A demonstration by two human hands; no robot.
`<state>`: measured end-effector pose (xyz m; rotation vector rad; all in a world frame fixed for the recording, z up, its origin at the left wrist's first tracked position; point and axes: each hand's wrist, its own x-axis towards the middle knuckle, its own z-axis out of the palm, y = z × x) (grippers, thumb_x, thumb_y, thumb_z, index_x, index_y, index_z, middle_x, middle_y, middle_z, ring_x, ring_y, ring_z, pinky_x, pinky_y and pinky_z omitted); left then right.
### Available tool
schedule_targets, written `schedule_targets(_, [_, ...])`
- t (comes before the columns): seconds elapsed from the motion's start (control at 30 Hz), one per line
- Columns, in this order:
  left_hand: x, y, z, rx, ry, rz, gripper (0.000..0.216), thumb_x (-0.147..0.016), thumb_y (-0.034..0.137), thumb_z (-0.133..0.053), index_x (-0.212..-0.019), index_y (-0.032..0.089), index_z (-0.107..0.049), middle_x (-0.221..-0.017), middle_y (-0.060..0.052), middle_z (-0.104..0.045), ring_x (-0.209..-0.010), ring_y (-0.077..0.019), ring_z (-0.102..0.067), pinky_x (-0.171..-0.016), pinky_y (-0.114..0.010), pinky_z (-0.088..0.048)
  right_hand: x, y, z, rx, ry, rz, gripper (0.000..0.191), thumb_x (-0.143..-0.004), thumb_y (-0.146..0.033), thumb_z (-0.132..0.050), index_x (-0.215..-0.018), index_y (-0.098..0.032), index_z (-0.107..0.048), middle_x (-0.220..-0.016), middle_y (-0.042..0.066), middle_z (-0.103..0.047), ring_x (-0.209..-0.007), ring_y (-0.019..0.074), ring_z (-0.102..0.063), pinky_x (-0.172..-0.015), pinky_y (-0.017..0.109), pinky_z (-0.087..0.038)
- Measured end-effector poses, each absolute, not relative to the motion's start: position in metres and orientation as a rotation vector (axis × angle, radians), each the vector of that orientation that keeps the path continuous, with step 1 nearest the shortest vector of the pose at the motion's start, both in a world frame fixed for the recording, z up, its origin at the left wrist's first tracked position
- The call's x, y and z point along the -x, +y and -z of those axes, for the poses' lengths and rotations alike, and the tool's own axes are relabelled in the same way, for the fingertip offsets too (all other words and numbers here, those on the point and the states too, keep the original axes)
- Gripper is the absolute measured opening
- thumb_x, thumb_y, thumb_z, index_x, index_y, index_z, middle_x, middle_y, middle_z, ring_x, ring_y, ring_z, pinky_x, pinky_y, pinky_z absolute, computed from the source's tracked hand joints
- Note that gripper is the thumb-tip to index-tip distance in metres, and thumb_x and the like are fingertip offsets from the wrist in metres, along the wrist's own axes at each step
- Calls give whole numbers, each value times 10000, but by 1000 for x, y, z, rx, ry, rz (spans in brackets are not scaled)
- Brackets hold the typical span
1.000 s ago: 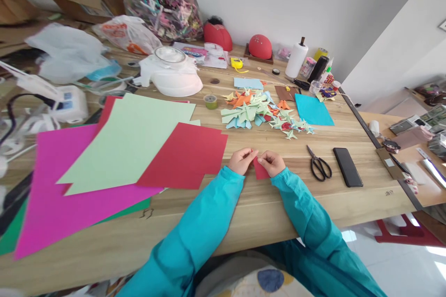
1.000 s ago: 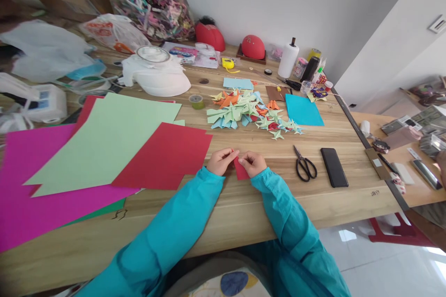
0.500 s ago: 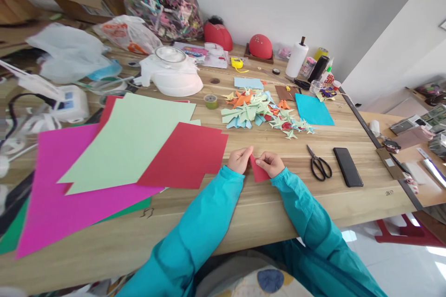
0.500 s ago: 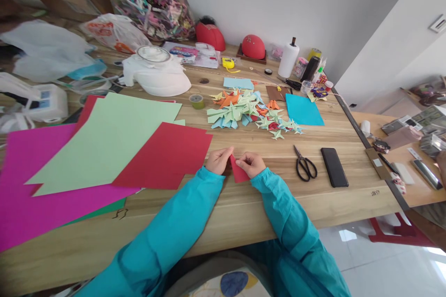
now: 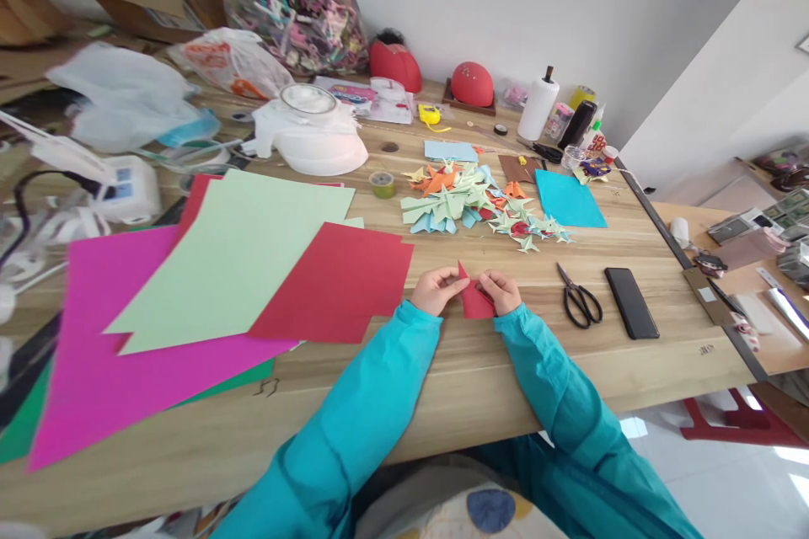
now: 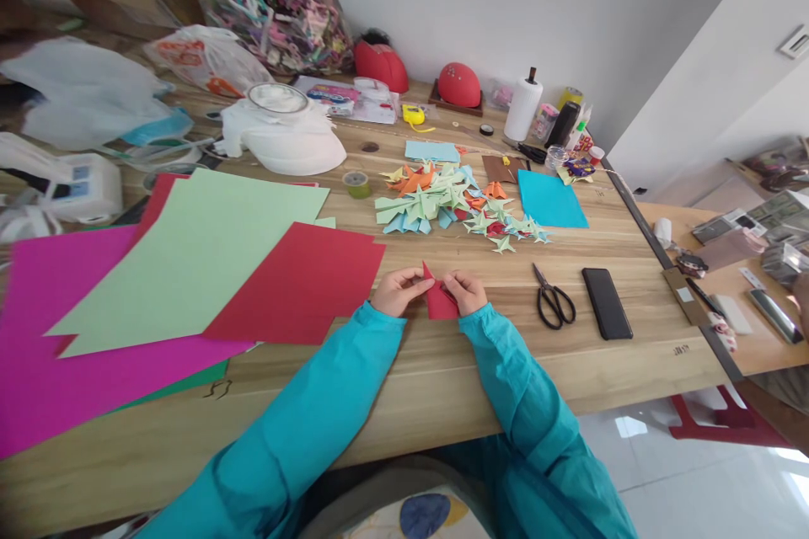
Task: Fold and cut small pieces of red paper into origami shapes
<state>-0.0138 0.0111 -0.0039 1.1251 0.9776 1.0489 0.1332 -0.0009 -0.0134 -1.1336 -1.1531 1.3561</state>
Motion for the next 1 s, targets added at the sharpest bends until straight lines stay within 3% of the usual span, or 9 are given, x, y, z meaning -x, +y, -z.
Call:
schedule_targets(0.23, [14,11,3,-1236,982,-1075,317,-595,429,-680,-692,134,-619,-644,0,-593,-603,-119,-509,-593,-235,-408,-130,-4,12,1084,-1222,-1340,306,-574,-424,-707,-703,-165,-607,-623,-4,-623,-540,103,-542,-546,233,-428])
schedule_targets(0.77, [14,11,2,-1266,1068,-1086,294,-588,417,-663,-603,142,-560,-540,36,-494,-528,-91,-426,-525,-220,-356,-133,-2,13,1226,-1583,-1063,340,-734,-476,-521,-617,-159,-550,-538,-34,-479,-514,79,-405,-494,211,-337])
schedule_targets(1.0, [11,9,1,-1261,1072,-1081,287,-615,425,-636,-623,142,-588,-564,22,-529,-552,-100,-446,-548,-226,-375,-134,2,13,1205,-1513,-1119,405,-708,-554,-510,-607,-163,-530,-530,-35,-465,-498,79,-388,-478,215,-327])
